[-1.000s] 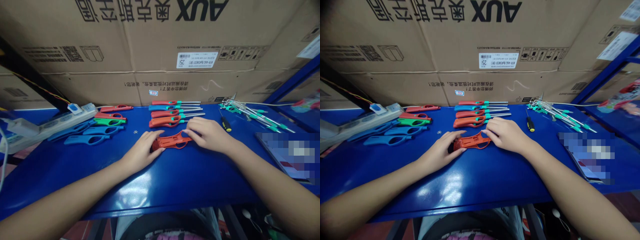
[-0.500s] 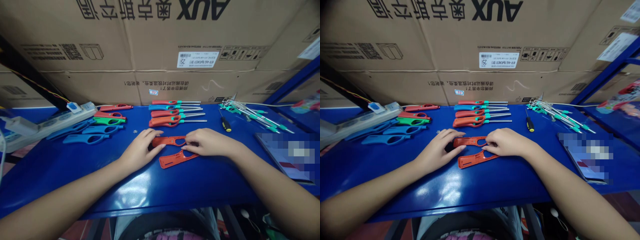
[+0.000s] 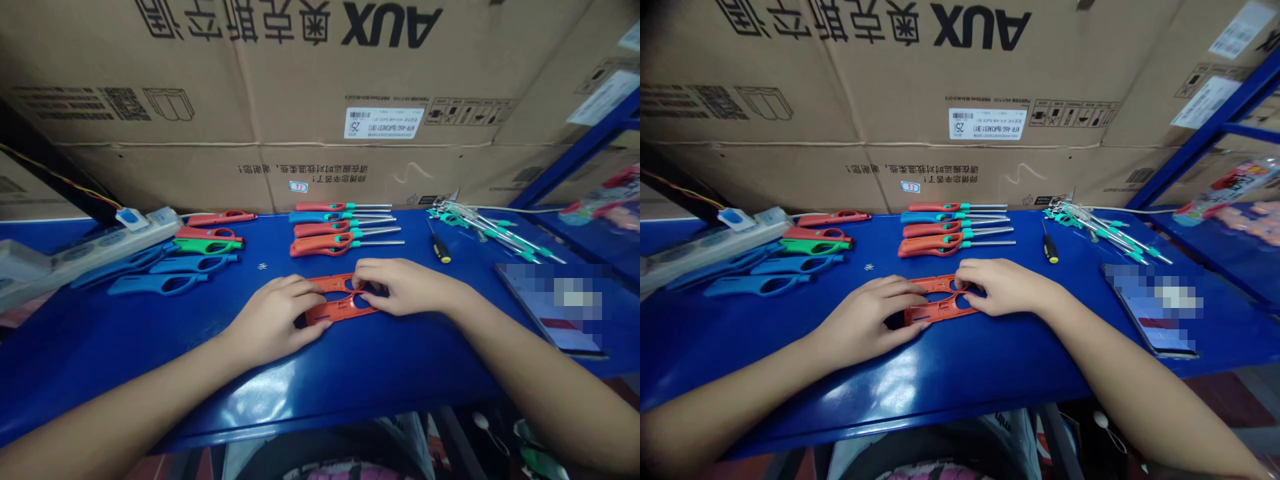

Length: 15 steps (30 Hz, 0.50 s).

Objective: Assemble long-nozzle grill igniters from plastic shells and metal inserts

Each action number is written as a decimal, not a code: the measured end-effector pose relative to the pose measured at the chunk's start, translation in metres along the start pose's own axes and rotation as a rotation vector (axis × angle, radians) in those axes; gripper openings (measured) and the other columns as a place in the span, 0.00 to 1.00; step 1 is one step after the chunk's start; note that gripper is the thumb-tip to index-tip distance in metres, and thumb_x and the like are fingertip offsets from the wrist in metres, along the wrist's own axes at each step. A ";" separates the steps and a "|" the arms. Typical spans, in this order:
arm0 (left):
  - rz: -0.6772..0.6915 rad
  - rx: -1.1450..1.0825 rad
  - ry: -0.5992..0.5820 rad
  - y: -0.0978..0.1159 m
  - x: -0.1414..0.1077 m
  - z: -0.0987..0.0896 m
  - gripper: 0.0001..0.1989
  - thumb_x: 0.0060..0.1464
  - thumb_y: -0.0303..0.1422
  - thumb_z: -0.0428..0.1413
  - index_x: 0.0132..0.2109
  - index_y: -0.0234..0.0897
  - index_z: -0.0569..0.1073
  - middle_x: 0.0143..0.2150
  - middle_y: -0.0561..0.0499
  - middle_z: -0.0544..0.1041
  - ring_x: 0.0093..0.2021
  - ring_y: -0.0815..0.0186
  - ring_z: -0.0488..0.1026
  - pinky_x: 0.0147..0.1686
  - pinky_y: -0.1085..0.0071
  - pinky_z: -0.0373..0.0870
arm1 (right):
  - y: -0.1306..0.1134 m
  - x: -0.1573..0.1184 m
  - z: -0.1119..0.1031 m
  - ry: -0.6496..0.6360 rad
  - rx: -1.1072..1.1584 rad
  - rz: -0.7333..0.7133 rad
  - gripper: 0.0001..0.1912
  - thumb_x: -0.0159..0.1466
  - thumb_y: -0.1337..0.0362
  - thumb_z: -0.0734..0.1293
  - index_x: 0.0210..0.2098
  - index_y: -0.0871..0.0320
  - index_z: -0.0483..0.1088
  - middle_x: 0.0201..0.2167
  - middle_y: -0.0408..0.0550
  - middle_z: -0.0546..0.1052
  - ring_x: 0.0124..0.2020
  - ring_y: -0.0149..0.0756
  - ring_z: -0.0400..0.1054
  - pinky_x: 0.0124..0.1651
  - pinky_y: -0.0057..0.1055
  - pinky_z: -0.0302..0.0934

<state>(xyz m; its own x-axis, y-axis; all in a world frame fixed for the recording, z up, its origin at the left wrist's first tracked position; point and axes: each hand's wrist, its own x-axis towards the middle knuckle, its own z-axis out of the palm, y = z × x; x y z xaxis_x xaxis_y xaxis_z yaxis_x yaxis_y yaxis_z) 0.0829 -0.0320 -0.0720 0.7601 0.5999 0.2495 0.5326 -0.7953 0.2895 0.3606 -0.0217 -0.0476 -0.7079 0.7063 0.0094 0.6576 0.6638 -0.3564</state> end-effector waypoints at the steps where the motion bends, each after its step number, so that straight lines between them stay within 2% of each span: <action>1: -0.003 0.000 0.002 -0.001 0.000 0.000 0.12 0.63 0.41 0.57 0.48 0.41 0.79 0.50 0.49 0.81 0.49 0.57 0.76 0.48 0.59 0.72 | 0.001 0.000 0.001 0.007 -0.004 0.003 0.05 0.66 0.66 0.66 0.42 0.56 0.70 0.40 0.45 0.74 0.35 0.32 0.67 0.35 0.28 0.58; 5: -0.036 -0.018 -0.002 -0.004 -0.001 -0.001 0.14 0.65 0.38 0.55 0.52 0.39 0.77 0.51 0.48 0.81 0.51 0.58 0.77 0.51 0.60 0.74 | 0.005 0.001 -0.001 0.049 0.001 -0.012 0.08 0.68 0.59 0.66 0.41 0.56 0.72 0.41 0.46 0.75 0.36 0.33 0.69 0.36 0.29 0.59; 8: -0.040 0.011 0.011 -0.006 -0.001 0.001 0.16 0.65 0.38 0.55 0.55 0.38 0.76 0.53 0.47 0.80 0.53 0.57 0.77 0.52 0.59 0.75 | 0.020 0.000 -0.010 0.261 -0.056 0.070 0.10 0.69 0.55 0.65 0.42 0.55 0.73 0.42 0.48 0.76 0.38 0.36 0.70 0.39 0.31 0.62; 11: -0.017 0.058 0.031 -0.006 -0.002 0.002 0.16 0.65 0.39 0.54 0.54 0.37 0.77 0.53 0.46 0.81 0.54 0.55 0.77 0.53 0.58 0.76 | 0.052 -0.010 -0.025 0.533 -0.265 0.384 0.11 0.68 0.57 0.62 0.42 0.56 0.74 0.44 0.52 0.76 0.41 0.42 0.71 0.43 0.37 0.64; 13: -0.011 0.074 0.032 -0.007 -0.003 0.002 0.16 0.65 0.40 0.54 0.54 0.37 0.78 0.53 0.46 0.81 0.53 0.55 0.77 0.53 0.57 0.76 | 0.081 -0.023 -0.034 0.616 -0.401 0.636 0.12 0.66 0.61 0.63 0.44 0.58 0.74 0.46 0.58 0.75 0.48 0.51 0.69 0.51 0.44 0.63; 15: -0.003 0.078 0.021 -0.006 -0.003 0.002 0.16 0.65 0.39 0.54 0.54 0.38 0.78 0.53 0.47 0.81 0.53 0.56 0.77 0.52 0.58 0.77 | 0.111 -0.041 -0.039 0.650 -0.460 0.928 0.16 0.64 0.63 0.63 0.48 0.62 0.73 0.50 0.66 0.72 0.54 0.60 0.65 0.53 0.52 0.61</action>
<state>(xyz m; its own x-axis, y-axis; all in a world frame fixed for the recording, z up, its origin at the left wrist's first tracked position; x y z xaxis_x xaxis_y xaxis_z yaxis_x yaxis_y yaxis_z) 0.0778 -0.0289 -0.0763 0.7512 0.6032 0.2682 0.5627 -0.7975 0.2176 0.4727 0.0323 -0.0510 0.2526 0.8619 0.4397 0.9676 -0.2256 -0.1137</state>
